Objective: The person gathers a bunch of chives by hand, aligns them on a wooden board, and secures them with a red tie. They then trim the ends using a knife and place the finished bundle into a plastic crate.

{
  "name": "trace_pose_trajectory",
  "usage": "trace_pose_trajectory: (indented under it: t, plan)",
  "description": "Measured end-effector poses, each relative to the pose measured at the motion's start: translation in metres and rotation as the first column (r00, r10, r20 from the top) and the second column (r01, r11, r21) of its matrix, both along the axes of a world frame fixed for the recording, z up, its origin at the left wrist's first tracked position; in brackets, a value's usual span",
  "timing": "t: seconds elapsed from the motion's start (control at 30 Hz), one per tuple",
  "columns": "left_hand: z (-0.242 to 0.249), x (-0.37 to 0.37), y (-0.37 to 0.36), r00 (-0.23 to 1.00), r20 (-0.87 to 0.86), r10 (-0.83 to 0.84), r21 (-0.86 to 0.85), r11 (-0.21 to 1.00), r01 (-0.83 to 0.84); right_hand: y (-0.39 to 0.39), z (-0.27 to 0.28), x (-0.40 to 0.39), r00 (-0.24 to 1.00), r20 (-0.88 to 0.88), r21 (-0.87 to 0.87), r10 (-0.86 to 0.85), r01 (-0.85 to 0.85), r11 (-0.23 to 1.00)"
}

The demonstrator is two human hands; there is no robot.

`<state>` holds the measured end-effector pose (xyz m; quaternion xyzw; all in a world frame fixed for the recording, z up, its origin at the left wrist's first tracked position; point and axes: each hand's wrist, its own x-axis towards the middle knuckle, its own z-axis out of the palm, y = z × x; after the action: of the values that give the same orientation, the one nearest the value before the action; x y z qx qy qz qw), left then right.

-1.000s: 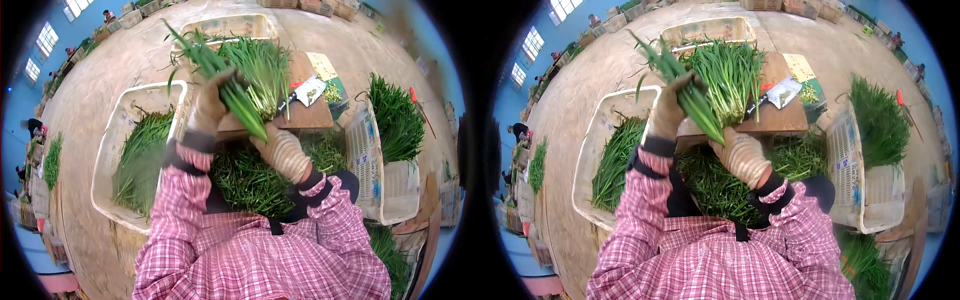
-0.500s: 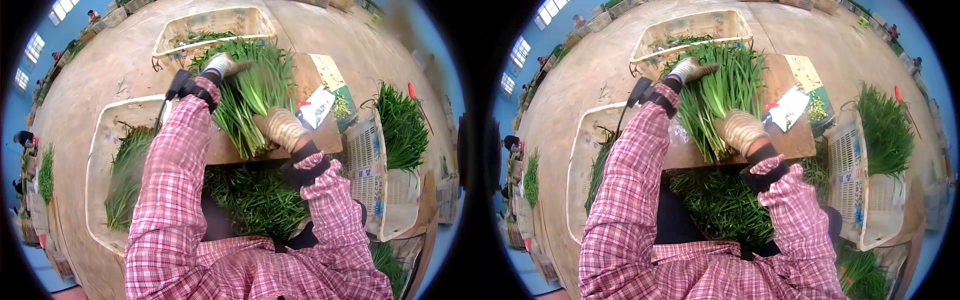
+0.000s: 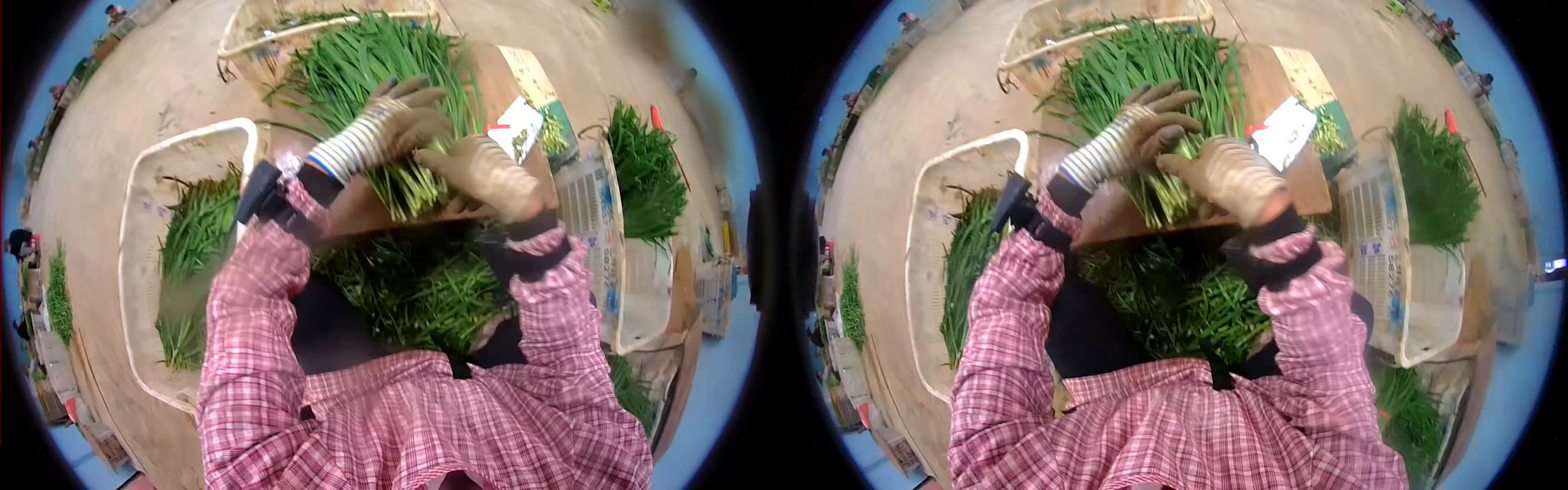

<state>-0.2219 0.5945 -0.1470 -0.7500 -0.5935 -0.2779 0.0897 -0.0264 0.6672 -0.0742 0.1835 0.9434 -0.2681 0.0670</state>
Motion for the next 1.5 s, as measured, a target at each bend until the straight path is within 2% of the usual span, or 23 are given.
trace_pose_trajectory:
  t: [0.03, 0.07, 0.1, 0.17, 0.27, 0.37, 0.43, 0.5, 0.53, 0.63, 0.8, 0.83, 0.9, 0.97, 1.07, 1.13, 1.17, 1.23, 1.3, 1.33, 1.37, 1.43, 1.5]
  plan:
    - [-0.002, -0.008, 0.0, 0.996, 0.073, -0.052, -0.013, 0.999, 0.053, -0.002, 0.022, 0.009, 0.984, 0.169, 0.092, -0.059, 0.044, 0.995]
    - [-0.004, -0.012, 0.0, 0.992, 0.093, -0.084, -0.009, 0.996, 0.085, -0.008, 0.031, 0.019, 0.919, 0.143, 0.012, -0.368, 0.37, 0.929]
    - [-0.001, -0.013, -0.003, 0.994, 0.081, -0.08, -0.014, 0.997, 0.081, -0.004, 0.029, 0.041, 0.992, 0.082, 0.386, 0.094, -0.118, 0.915]
    - [0.005, -0.013, -0.008, 0.993, 0.083, -0.082, -0.073, 0.993, 0.089, -0.008, 0.028, 0.059, 0.998, -0.007, 0.159, 0.058, -0.056, 0.986]
    - [0.008, -0.014, -0.01, 0.994, 0.036, -0.102, -0.088, 0.991, 0.105, -0.014, -0.008, 0.042, 0.955, -0.229, -0.053, 0.187, -0.204, 0.977]
    - [0.017, -0.014, -0.013, 0.998, -0.009, -0.06, -0.131, 0.99, 0.058, -0.015, -0.016, 0.04, 0.947, -0.113, 0.105, 0.3, -0.289, 0.952]
    - [0.019, -0.011, -0.015, 0.999, -0.04, -0.03, -0.148, 0.989, 0.024, -0.019, -0.003, 0.063, 0.961, -0.09, -0.077, 0.262, -0.269, 0.96]
    - [0.012, -0.009, -0.013, 0.998, -0.056, -0.02, -0.175, 0.984, 0.01, -0.011, -0.004, 0.078, 0.992, -0.116, 0.076, 0.056, -0.047, 0.996]
    - [0.009, -0.008, -0.013, 0.998, -0.054, -0.024, -0.177, 0.984, 0.014, -0.009, -0.007, 0.071, 0.934, -0.073, 0.098, -0.349, 0.355, 0.93]
    - [0.011, -0.005, -0.01, 0.999, -0.031, -0.022, -0.166, 0.986, 0.016, 0.013, -0.042, 0.061, 0.841, -0.245, -0.068, -0.481, 0.48, 0.874]
    - [0.009, -0.005, -0.014, 1.0, 0.006, -0.028, -0.114, 0.993, 0.029, 0.041, -0.09, 0.04, 0.753, -0.291, -0.115, -0.591, 0.585, 0.803]
    - [0.008, -0.004, -0.015, 1.0, 0.017, -0.025, -0.1, 0.995, 0.026, 0.05, -0.091, 0.045, 0.797, -0.377, -0.077, -0.472, 0.481, 0.873]
    - [0.009, -0.002, -0.02, 0.997, 0.063, -0.045, -0.062, 0.997, 0.049, 0.046, -0.032, 0.04, 0.712, -0.248, -0.19, -0.657, 0.629, 0.754]
    - [0.01, -0.001, -0.023, 0.996, 0.083, -0.035, -0.064, 0.997, 0.04, 0.061, -0.012, 0.035, 0.652, -0.527, -0.131, -0.545, 0.572, 0.81]
    - [0.004, -0.003, -0.025, 0.997, 0.071, -0.013, -0.047, 0.999, 0.017, 0.051, 0.027, 0.025, 0.572, -0.541, -0.347, -0.617, 0.517, 0.783]
    - [0.002, -0.001, -0.026, 0.996, 0.084, -0.007, -0.01, 1.0, 0.008, 0.049, 0.023, 0.015, 0.656, -0.607, -0.105, -0.448, 0.493, 0.864]
    - [0.002, 0.001, -0.027, 0.995, 0.096, 0.0, 0.028, 1.0, -0.002, 0.026, 0.032, 0.009, 0.716, -0.416, -0.19, -0.561, 0.535, 0.824]
    - [0.003, 0.0, -0.022, 0.996, 0.092, -0.004, 0.022, 1.0, 0.001, 0.06, -0.042, -0.02, 0.935, -0.163, 0.103, -0.314, 0.333, 0.937]
    - [0.002, 0.003, -0.013, 0.999, -0.038, 0.026, -0.059, 0.998, -0.028, 0.026, -0.044, -0.011, 0.984, -0.055, 0.267, -0.168, 0.176, 0.947]
    - [0.002, -0.001, -0.007, 0.987, -0.158, 0.007, -0.135, 0.99, -0.029, 0.022, -0.05, -0.004, 0.978, -0.151, 0.277, -0.144, 0.181, 0.944]
    - [0.005, -0.001, -0.006, 0.989, -0.146, -0.001, -0.142, 0.99, -0.02, 0.021, -0.051, 0.007, 0.979, -0.138, 0.273, -0.151, 0.184, 0.944]
    - [0.01, 0.0, -0.008, 0.993, -0.114, -0.007, -0.217, 0.976, -0.018, 0.018, -0.048, 0.031, 0.803, -0.449, -0.024, -0.393, 0.429, 0.903]
    - [0.008, -0.002, -0.009, 0.995, -0.096, -0.015, -0.189, 0.982, -0.003, 0.013, -0.041, 0.04, 0.802, -0.253, -0.023, -0.541, 0.554, 0.832]
